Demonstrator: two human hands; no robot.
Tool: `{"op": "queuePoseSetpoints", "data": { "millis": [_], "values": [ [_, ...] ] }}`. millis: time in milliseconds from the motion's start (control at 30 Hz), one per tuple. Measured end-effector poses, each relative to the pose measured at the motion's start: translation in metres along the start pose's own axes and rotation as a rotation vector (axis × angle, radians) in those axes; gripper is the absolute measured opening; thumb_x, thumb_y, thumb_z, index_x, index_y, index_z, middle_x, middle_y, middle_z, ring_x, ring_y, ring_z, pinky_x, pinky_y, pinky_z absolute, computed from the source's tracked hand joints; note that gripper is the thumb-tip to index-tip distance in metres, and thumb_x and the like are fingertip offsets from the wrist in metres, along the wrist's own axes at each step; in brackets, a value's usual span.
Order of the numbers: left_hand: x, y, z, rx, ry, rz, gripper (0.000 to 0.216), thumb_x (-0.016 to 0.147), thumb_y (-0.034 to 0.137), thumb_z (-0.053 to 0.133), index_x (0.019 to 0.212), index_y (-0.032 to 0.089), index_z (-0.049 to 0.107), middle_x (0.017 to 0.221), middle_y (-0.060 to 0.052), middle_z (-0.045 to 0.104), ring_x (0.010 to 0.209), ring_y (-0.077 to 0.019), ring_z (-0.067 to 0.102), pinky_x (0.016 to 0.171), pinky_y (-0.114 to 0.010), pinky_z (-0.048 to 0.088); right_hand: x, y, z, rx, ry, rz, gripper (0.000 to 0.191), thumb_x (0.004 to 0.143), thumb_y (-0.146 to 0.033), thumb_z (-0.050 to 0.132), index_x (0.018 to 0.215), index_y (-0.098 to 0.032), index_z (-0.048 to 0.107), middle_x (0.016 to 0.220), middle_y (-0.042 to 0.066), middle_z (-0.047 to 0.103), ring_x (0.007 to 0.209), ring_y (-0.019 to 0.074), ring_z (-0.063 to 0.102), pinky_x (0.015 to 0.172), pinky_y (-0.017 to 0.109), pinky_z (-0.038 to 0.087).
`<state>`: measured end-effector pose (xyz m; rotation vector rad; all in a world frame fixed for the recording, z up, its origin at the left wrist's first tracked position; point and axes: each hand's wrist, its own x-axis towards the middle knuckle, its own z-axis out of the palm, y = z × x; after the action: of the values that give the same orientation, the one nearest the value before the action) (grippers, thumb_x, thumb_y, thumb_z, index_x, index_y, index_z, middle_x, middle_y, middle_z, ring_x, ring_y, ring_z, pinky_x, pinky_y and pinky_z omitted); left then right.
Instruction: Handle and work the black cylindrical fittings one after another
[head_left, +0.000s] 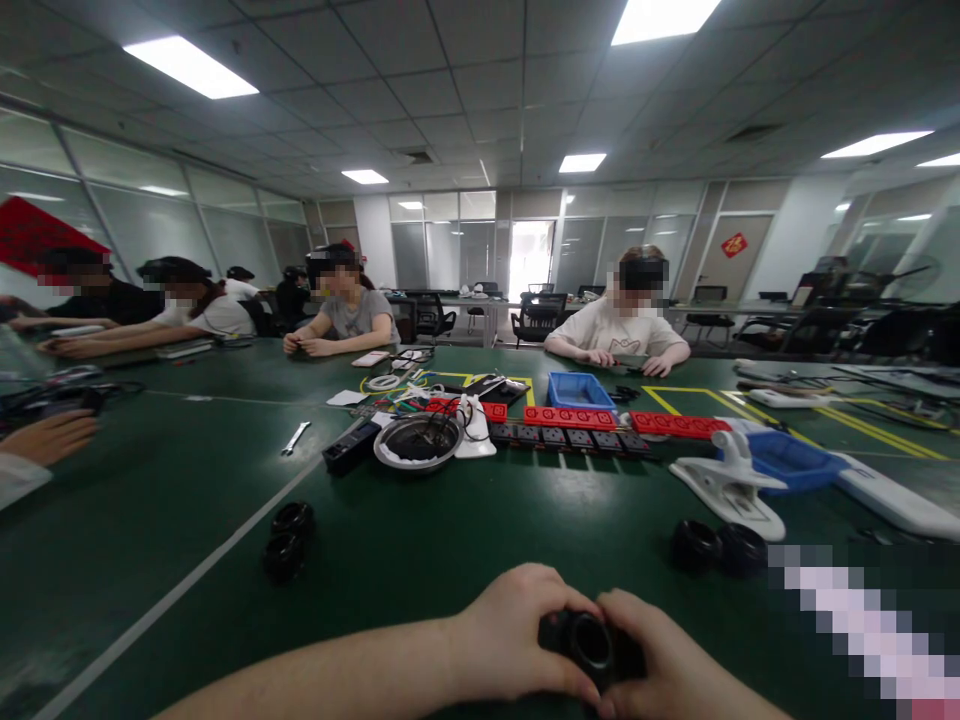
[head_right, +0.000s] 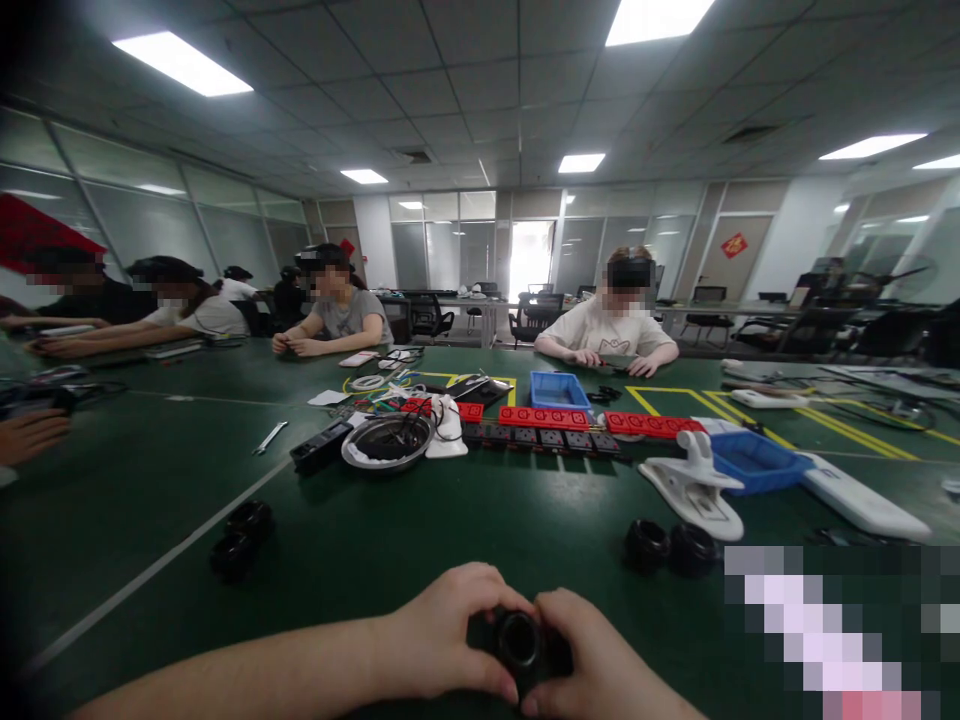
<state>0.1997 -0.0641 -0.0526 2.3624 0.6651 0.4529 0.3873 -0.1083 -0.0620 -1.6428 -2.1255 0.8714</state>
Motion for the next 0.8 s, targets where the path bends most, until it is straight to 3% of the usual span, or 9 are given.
{"op": "queuePoseSetpoints", "data": {
  "millis": [133, 200, 300, 433, 600, 700, 800],
  "values": [
    [-0.002, 0.008, 0.012, 0.032, 0.169, -0.225, 0.050, 0.056, 0.045, 0.077, 0.098, 0.024, 0.061, 0.085, 0.001, 0.056, 0.081, -0.0192, 0.051, 0.072, -0.028, 0.040, 0.002, -0.003, 0.013, -0.204, 0.154, -0.026, 0.028, 0.060, -0.036, 0.069, 0.071, -0.015, 0.054, 0.074, 0.004, 0.057, 0.069, 0.0200, 0.051, 0.060, 0.028, 0.035],
    [-0.001, 0.010, 0.015, 0.015, 0.195, -0.265, 0.048, 0.056, 0.041, 0.078, 0.096, 0.023, 0.060, 0.087, 0.001, 0.056, 0.082, -0.0193, 0.050, 0.072, -0.028, 0.040, 0.001, -0.007, 0.014, -0.294, 0.202, -0.037, 0.026, 0.064, -0.038, 0.065, 0.071, -0.015, 0.054, 0.073, 0.005, 0.058, 0.070, 0.0220, 0.051, 0.063, 0.032, 0.035],
    [0.001, 0.006, 0.013, -0.003, 0.143, -0.204, 0.046, 0.058, 0.039, 0.078, 0.097, 0.022, 0.060, 0.085, 0.001, 0.055, 0.079, -0.0174, 0.051, 0.070, -0.026, 0.040, -0.002, -0.009, 0.011, -0.301, 0.194, -0.053, 0.032, 0.060, -0.041, 0.068, 0.077, -0.016, 0.057, 0.078, 0.006, 0.059, 0.075, 0.0246, 0.052, 0.067, 0.035, 0.036],
    [0.004, -0.002, 0.003, -0.005, 0.045, -0.043, 0.050, 0.061, 0.040, 0.076, 0.105, 0.023, 0.058, 0.086, 0.001, 0.054, 0.080, -0.0166, 0.052, 0.072, -0.024, 0.041, -0.006, -0.006, -0.001, -0.078, 0.064, -0.088, 0.047, 0.058, -0.031, 0.072, 0.100, -0.018, 0.056, 0.097, 0.007, 0.057, 0.090, 0.0256, 0.051, 0.077, 0.036, 0.038],
    [0.004, -0.006, -0.004, -0.014, -0.014, 0.073, 0.047, 0.067, 0.041, 0.072, 0.108, 0.024, 0.057, 0.087, 0.001, 0.056, 0.082, -0.0162, 0.053, 0.074, -0.023, 0.041, -0.007, -0.007, -0.013, 0.052, -0.061, -0.070, 0.026, 0.064, -0.020, 0.066, 0.090, -0.018, 0.060, 0.088, 0.003, 0.056, 0.086, 0.0218, 0.052, 0.075, 0.032, 0.040],
    [0.002, -0.001, -0.001, 0.004, -0.002, 0.043, 0.045, 0.067, 0.044, 0.071, 0.105, 0.025, 0.058, 0.088, 0.001, 0.058, 0.084, -0.0169, 0.053, 0.076, -0.025, 0.039, -0.004, -0.006, -0.012, 0.037, -0.052, -0.055, 0.020, 0.063, -0.021, 0.067, 0.082, -0.017, 0.060, 0.082, 0.002, 0.055, 0.081, 0.0200, 0.052, 0.070, 0.029, 0.040],
    [-0.001, 0.006, 0.007, 0.047, 0.081, -0.112, 0.048, 0.061, 0.048, 0.074, 0.101, 0.024, 0.059, 0.090, 0.000, 0.057, 0.086, -0.0196, 0.051, 0.078, -0.029, 0.038, -0.003, -0.005, -0.004, -0.037, 0.012, -0.053, 0.023, 0.065, -0.032, 0.067, 0.078, -0.016, 0.058, 0.079, 0.003, 0.056, 0.075, 0.0196, 0.051, 0.064, 0.028, 0.038]
  ]
}}
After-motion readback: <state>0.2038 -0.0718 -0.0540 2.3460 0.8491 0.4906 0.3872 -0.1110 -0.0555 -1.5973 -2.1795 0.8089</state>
